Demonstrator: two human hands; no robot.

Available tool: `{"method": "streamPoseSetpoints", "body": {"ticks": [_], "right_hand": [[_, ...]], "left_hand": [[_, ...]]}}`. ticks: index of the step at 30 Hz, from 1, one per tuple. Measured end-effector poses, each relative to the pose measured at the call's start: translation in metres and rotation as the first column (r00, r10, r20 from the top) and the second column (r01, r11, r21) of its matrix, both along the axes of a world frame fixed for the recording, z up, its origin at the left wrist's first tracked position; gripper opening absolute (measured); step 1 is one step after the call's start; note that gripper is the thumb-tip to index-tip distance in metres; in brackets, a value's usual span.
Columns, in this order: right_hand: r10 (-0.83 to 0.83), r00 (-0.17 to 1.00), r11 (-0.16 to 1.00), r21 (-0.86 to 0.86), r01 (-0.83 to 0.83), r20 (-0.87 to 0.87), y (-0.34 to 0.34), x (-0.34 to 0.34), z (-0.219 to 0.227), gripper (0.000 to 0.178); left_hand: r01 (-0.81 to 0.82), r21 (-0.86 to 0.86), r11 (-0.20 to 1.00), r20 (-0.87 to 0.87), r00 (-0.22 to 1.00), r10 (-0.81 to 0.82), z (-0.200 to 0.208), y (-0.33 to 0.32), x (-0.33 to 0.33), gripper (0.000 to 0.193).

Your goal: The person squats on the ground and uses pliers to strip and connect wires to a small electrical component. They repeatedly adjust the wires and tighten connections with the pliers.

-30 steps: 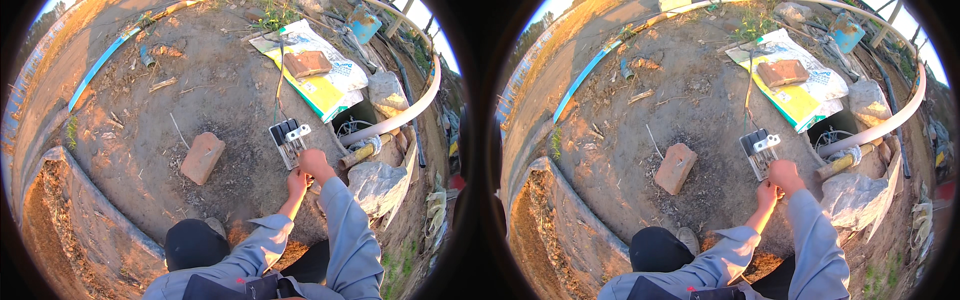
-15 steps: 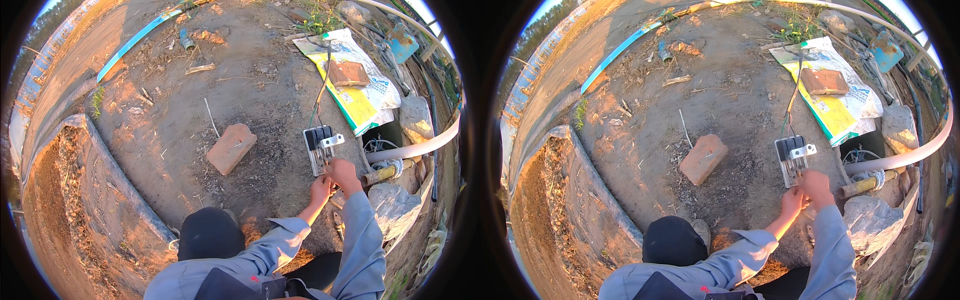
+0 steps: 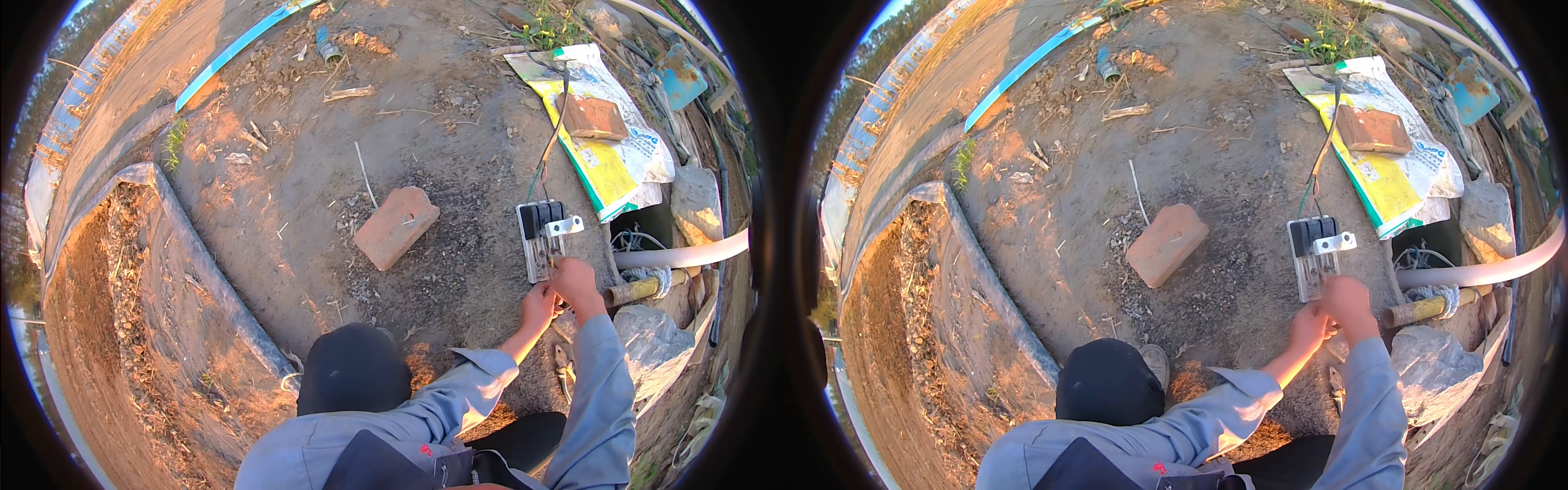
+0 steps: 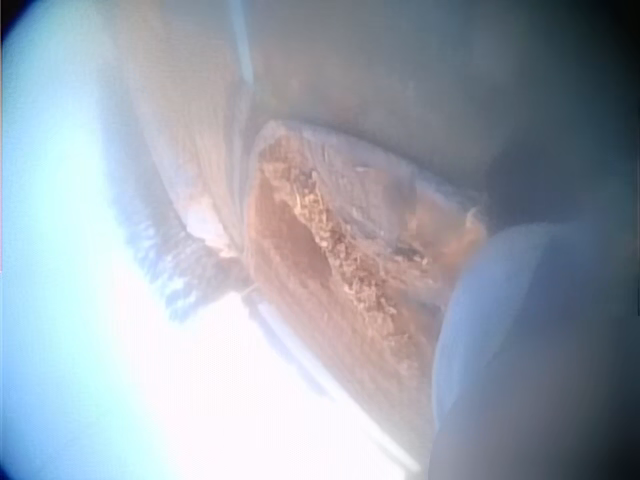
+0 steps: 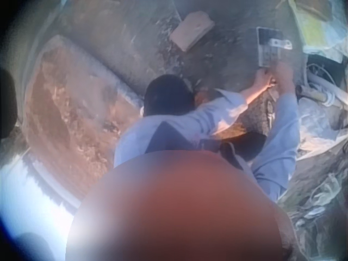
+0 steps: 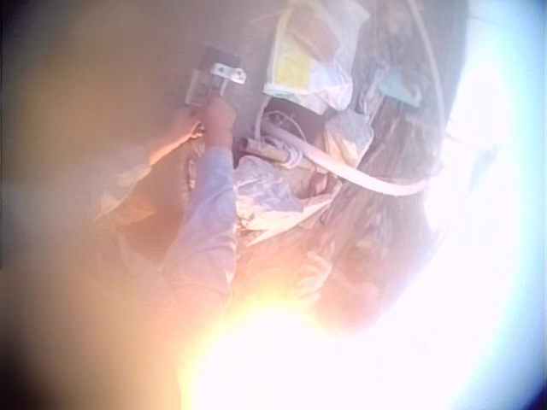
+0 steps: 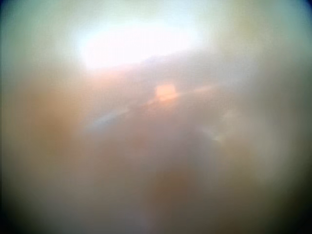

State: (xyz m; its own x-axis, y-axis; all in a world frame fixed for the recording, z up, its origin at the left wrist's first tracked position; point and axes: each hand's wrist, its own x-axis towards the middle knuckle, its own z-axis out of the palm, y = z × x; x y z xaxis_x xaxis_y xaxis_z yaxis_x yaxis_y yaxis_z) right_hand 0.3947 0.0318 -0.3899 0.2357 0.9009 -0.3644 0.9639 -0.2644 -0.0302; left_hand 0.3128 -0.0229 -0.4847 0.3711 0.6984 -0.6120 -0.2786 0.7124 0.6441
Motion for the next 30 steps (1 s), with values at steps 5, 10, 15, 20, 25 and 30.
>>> {"method": "streamPoseSetpoints", "body": {"ticks": [5, 10, 15, 20, 25, 30], "right_hand": [[-0.013, 0.996, 1.000, -0.007, 0.012, -0.084, 0.000, 0.004, 0.000, 0.024], [-0.046, 0.999, 0.998, -0.038, 0.045, -0.011, 0.005, 0.007, -0.010, 0.031], [-0.097, 0.990, 0.995, -0.049, 0.092, -0.104, 0.005, 0.014, -0.012, 0.034], [-0.127, 0.985, 0.992, -0.008, 0.127, -0.119, 0.002, 0.010, -0.007, 0.032], [0.062, 0.998, 0.997, 0.053, -0.062, 0.008, -0.002, 0.007, -0.003, 0.024], [0.189, 0.980, 0.978, 0.082, -0.193, 0.055, -0.003, 0.012, -0.014, 0.018]], "left_hand": [[-0.067, 0.001, 0.998, 0.044, 0.997, 0.067, -0.004, -0.002, 0.005, 0.029], [-0.078, 0.007, 0.997, 0.098, 0.992, 0.077, -0.007, -0.001, 0.009, 0.027], [-0.132, 0.006, 0.991, 0.142, 0.981, 0.129, -0.009, -0.002, 0.014, 0.023], [-0.095, -0.004, 0.995, 0.136, 0.986, 0.094, -0.011, -0.003, 0.014, 0.021], [-0.091, -0.034, 0.995, 0.137, 0.986, 0.095, -0.013, -0.003, 0.014, 0.022], [-0.075, -0.044, 0.996, 0.237, 0.968, 0.083, -0.014, -0.001, 0.012, 0.023]]}}
